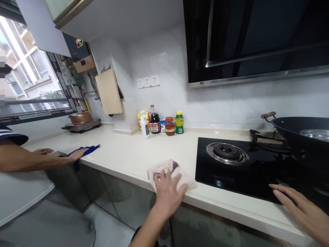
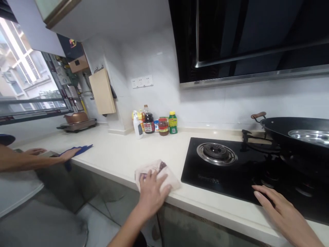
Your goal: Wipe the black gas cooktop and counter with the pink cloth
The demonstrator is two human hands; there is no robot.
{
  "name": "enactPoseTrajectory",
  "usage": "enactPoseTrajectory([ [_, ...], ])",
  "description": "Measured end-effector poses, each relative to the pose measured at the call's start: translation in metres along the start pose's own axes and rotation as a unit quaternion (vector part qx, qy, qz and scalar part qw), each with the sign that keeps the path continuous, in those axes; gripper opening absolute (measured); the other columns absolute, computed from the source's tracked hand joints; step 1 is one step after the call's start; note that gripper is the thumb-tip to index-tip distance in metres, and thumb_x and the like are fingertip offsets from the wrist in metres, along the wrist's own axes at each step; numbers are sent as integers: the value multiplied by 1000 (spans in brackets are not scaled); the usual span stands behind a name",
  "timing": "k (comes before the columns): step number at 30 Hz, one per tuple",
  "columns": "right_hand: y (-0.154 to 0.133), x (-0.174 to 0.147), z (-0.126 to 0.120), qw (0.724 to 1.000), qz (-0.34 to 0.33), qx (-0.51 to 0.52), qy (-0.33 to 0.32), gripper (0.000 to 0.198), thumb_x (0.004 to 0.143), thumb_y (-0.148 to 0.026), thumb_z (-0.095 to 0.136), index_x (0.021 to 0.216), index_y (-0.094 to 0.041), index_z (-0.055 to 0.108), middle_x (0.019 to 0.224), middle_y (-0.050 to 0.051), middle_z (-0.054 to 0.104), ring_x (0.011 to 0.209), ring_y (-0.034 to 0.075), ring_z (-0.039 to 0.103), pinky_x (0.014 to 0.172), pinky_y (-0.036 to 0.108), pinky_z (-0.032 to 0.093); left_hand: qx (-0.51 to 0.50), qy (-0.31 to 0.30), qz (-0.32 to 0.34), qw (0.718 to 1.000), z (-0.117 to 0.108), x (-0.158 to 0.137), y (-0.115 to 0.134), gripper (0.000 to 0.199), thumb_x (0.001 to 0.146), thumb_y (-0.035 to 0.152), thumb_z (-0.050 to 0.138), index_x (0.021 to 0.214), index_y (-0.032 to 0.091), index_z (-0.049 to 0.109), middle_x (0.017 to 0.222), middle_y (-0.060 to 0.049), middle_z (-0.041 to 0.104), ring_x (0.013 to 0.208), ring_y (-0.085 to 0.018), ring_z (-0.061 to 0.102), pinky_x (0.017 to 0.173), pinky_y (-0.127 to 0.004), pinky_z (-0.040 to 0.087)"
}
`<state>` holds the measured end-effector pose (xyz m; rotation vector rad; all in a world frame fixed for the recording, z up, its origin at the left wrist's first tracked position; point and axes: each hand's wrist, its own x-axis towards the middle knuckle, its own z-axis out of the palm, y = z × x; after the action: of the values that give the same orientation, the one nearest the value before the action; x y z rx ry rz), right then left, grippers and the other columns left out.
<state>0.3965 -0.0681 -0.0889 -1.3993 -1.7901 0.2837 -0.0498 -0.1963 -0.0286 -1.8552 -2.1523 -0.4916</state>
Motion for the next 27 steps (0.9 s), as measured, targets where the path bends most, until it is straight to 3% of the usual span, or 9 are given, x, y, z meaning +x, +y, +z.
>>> enactPoseTrajectory([
  [3, 1, 2, 1, 1000, -8, -7, -1, 64, 82, -77, 49, 110, -27, 76, 127, 9, 72, 121, 39, 64, 108, 62, 48, -73, -17, 70, 995, 2, -11, 33, 58, 96, 70, 39, 145, 42, 56, 157, -9, 48, 148, -43, 32, 119, -69, 15],
  [6, 1, 2, 2, 999, -43, -24, -5, 61, 82, -76, 51, 108, -27, 76, 125, 9, 72, 122, 38, 64, 109, 60, 48, -100, -24, 100, 990, -1, -17, 41, 56, 97, 66, 43, 147, 43, 53, 159, -7, 46, 148, -42, 34, 121, -68, 17],
  [12, 0, -12, 3, 994, -83, -64, -9, 56, 85, -71, 53, 116, -30, 74, 134, 8, 68, 128, 39, 59, 112, 63, 44, -41, -56, 48, 996, -13, -3, -5, 52, 97, 60, 48, 144, 41, 57, 157, -6, 49, 148, -41, 35, 121, -63, 20],
  [16, 4, -19, 10, 992, -93, -83, 5, 55, 87, -70, 52, 118, -30, 73, 134, 7, 68, 131, 39, 57, 114, 66, 39, 23, -133, -9, 991, -25, 30, -43, 59, 96, 66, 44, 150, 41, 49, 164, -6, 38, 150, -44, 30, 118, -64, 22],
  [20, 7, -19, 16, 989, -108, -98, 6, 53, 89, -67, 52, 121, -29, 72, 136, 8, 67, 132, 39, 56, 114, 66, 39, 32, -195, -38, 979, -25, 77, -59, 70, 93, 77, 34, 153, 42, 43, 170, -5, 24, 151, -47, 25, 116, -68, 21],
  [23, 5, -18, 17, 989, -111, -101, 12, 53, 89, -68, 51, 119, -30, 73, 135, 7, 67, 131, 39, 57, 113, 66, 41, 41, -195, -52, 978, -14, 114, -50, 75, 93, 79, 30, 155, 39, 40, 171, -10, 20, 150, -49, 25, 114, -71, 18],
  [27, 2, -18, 15, 990, -100, -94, 16, 54, 87, -70, 52, 118, -31, 73, 134, 6, 68, 130, 40, 57, 111, 67, 44, 33, -200, -40, 978, 5, 151, -15, 82, 90, 83, 25, 156, 37, 39, 171, -11, 18, 150, -51, 24, 113, -75, 15],
])
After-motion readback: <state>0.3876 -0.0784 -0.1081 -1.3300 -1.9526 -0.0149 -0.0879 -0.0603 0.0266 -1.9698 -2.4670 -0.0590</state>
